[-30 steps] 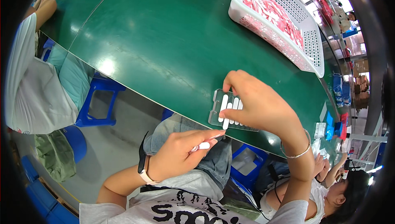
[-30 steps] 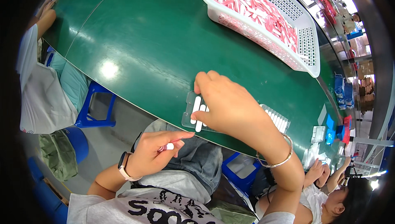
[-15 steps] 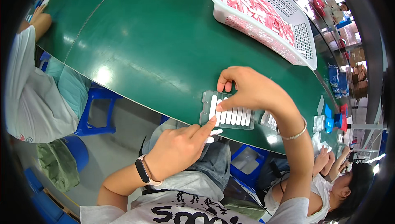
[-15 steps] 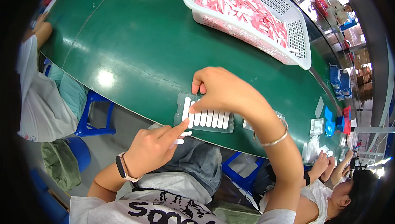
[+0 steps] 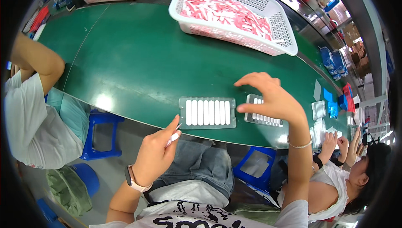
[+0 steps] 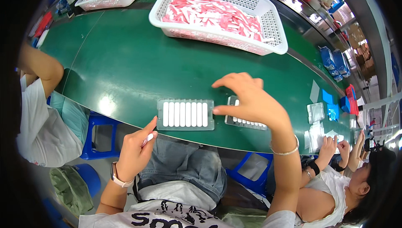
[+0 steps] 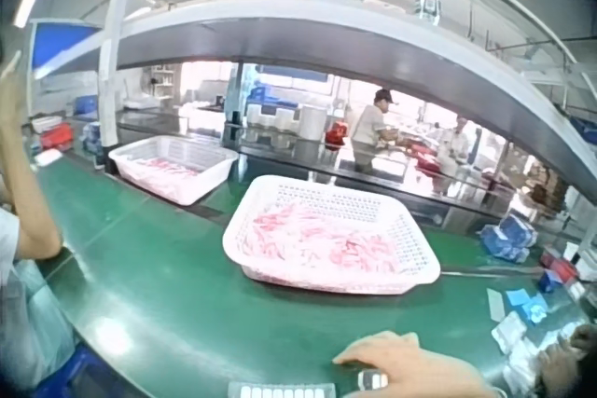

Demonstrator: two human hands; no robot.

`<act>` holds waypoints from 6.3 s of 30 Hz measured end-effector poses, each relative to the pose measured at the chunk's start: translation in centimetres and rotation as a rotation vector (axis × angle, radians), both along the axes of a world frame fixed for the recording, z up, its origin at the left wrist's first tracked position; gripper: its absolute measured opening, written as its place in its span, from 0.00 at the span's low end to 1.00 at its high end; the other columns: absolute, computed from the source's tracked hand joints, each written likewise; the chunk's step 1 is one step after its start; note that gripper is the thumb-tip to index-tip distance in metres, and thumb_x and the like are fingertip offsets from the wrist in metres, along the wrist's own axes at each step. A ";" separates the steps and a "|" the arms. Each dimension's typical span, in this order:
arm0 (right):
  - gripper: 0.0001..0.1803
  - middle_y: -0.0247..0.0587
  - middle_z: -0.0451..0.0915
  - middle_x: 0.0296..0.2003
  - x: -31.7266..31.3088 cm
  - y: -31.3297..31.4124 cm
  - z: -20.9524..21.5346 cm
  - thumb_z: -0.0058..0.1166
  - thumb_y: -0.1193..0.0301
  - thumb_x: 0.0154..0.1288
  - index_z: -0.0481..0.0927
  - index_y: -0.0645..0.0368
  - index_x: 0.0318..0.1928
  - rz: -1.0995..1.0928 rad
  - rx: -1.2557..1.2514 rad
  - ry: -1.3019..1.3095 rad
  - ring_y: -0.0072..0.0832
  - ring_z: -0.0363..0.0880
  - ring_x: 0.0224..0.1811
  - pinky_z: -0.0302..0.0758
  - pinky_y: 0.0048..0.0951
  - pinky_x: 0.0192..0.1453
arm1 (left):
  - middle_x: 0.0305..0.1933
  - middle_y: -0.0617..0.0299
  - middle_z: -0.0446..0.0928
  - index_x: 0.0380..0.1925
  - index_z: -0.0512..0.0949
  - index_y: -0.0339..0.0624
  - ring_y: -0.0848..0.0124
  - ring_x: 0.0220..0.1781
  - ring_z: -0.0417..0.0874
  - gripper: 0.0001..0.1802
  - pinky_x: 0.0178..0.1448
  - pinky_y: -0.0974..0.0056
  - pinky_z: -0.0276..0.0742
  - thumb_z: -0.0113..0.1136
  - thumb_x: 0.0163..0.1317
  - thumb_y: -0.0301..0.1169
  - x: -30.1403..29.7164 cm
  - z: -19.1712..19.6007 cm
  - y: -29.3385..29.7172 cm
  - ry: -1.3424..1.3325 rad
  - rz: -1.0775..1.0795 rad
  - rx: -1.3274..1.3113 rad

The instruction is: The person places white plastic inserts into clear plastic trays by hand, one by one, at a factory assembly line.

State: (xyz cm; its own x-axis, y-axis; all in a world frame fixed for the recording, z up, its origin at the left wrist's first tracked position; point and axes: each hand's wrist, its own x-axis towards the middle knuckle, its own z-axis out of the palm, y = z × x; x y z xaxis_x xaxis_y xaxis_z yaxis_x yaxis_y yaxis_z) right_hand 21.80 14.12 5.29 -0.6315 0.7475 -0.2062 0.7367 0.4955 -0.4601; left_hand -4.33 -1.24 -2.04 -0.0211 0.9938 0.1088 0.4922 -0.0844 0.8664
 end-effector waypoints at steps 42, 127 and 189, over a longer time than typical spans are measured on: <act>0.18 0.37 0.72 0.41 1.5 -17.6 1.7 0.59 0.60 0.59 0.75 0.51 0.47 0.388 1.452 1.033 0.35 0.72 0.43 0.74 0.37 0.43 | 0.16 0.50 0.71 0.50 0.74 0.24 0.62 0.14 0.67 0.16 0.22 0.59 0.60 0.49 0.66 0.24 13.9 2.6 7.2 0.165 -0.384 0.005; 0.06 0.38 0.81 0.31 -2.1 2.0 -1.7 0.61 0.74 0.57 0.83 0.62 0.35 0.030 -0.100 0.179 0.30 0.79 0.34 0.75 0.29 0.38 | 0.21 0.67 0.61 0.26 0.73 0.34 0.80 0.15 0.54 0.20 0.19 0.71 0.48 0.42 0.69 0.38 0.9 0.3 4.5 -1.426 -0.378 -0.981; 0.07 0.41 0.81 0.29 -2.5 -1.7 -2.3 0.63 0.71 0.58 0.84 0.62 0.35 -0.281 -0.206 0.388 0.24 0.75 0.24 0.70 0.26 0.29 | 0.15 0.71 0.60 0.35 0.78 0.31 0.83 0.14 0.54 0.17 0.19 0.73 0.47 0.44 0.72 0.35 1.9 1.0 3.8 -1.011 -0.082 -0.605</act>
State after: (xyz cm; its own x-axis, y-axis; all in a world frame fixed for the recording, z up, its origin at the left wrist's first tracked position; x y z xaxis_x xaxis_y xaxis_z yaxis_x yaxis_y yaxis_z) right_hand 19.29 12.41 2.96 -0.4711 0.8679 -0.1576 0.5843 0.1732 -0.7929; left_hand -2.39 2.60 -1.07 0.2393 0.8803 -0.4096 -0.4285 0.4743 0.7691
